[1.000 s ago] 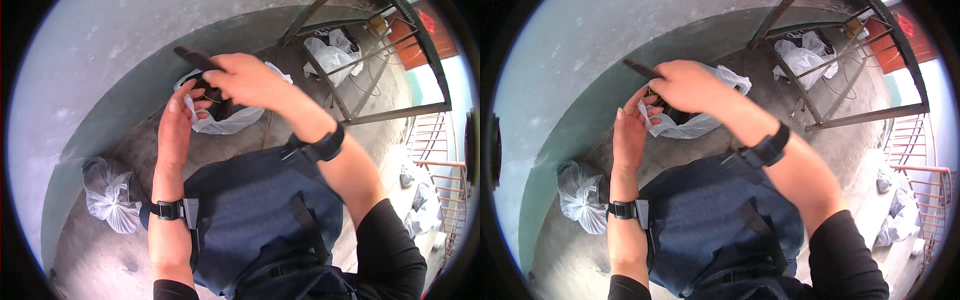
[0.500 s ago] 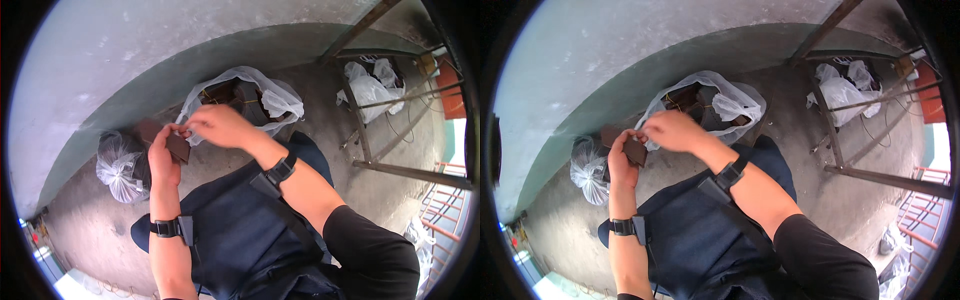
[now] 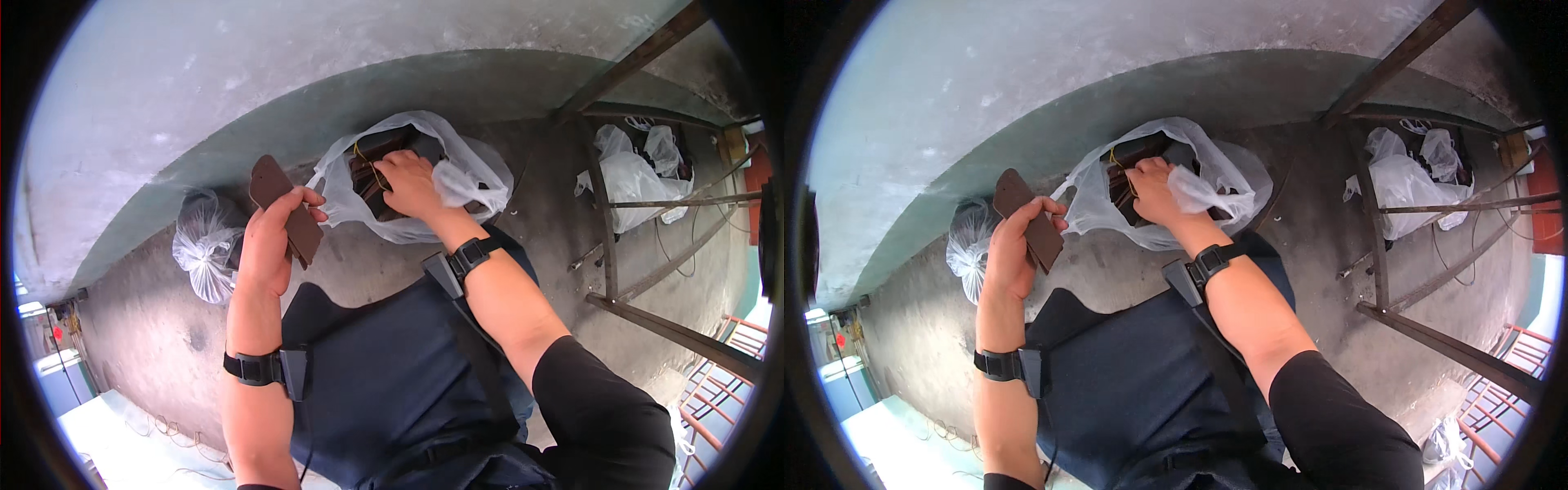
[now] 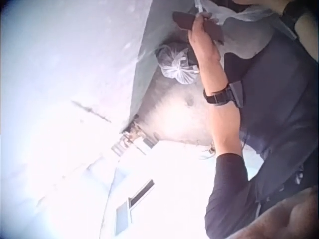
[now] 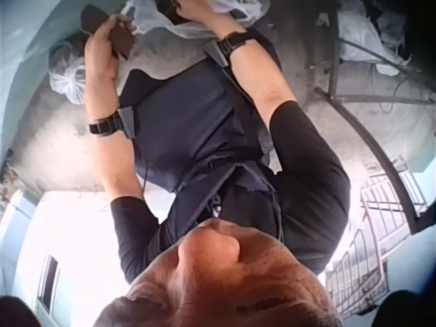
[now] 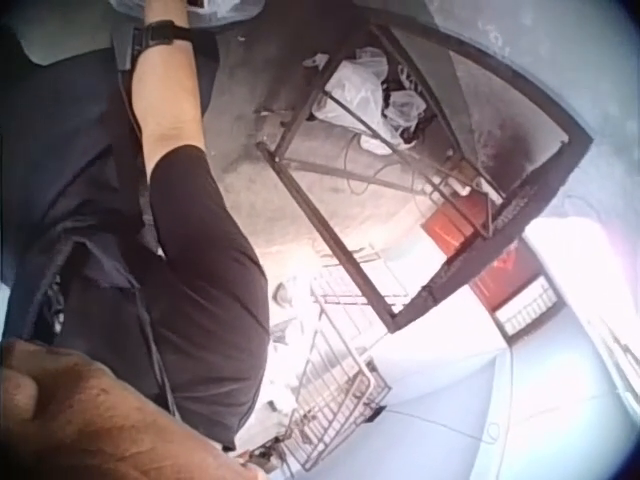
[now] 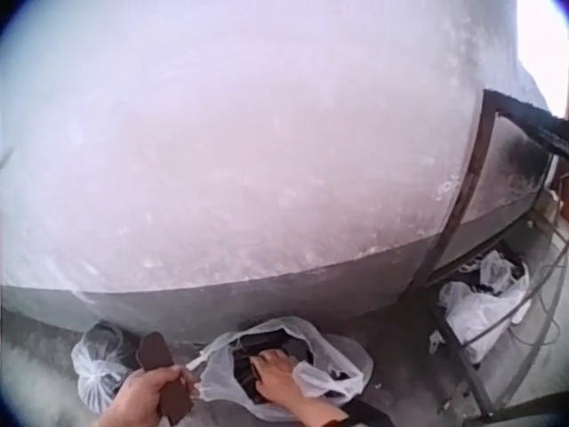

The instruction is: The person gathers leather pieces from a metal rack, secures them with rubber bands, and places the bundle into a plastic bag. After tying the bag shut, they retrieve more leather pieces from other bags and organize them into bundles on the rack.

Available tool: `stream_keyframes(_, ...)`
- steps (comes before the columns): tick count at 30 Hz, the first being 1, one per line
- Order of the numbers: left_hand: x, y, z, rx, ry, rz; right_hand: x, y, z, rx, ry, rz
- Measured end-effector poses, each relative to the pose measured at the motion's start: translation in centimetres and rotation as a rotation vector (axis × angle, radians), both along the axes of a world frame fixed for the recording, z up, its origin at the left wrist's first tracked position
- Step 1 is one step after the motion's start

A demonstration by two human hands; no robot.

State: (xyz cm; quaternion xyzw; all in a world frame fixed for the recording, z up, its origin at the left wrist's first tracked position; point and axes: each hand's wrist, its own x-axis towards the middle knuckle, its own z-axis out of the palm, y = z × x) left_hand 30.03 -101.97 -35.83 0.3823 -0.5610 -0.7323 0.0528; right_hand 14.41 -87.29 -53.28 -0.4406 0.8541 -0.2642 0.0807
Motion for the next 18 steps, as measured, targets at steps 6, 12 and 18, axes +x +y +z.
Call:
stream_keyframes(6,-0.8,-1.7,-0.1,0.023,0.074,-0.033,-0.2,-1.6,0.3,0.170,0.152,0.203)
stream_keyframes(12,-0.9,-2.8,0.4,-0.024,0.008,-0.144,-3.0,-2.7,-0.5,0.443,-0.086,0.335)
stream_keyframes(18,0.6,-4.5,-0.9,-0.070,-0.042,-0.314,-1.7,-2.9,-1.2,0.468,0.134,0.428)
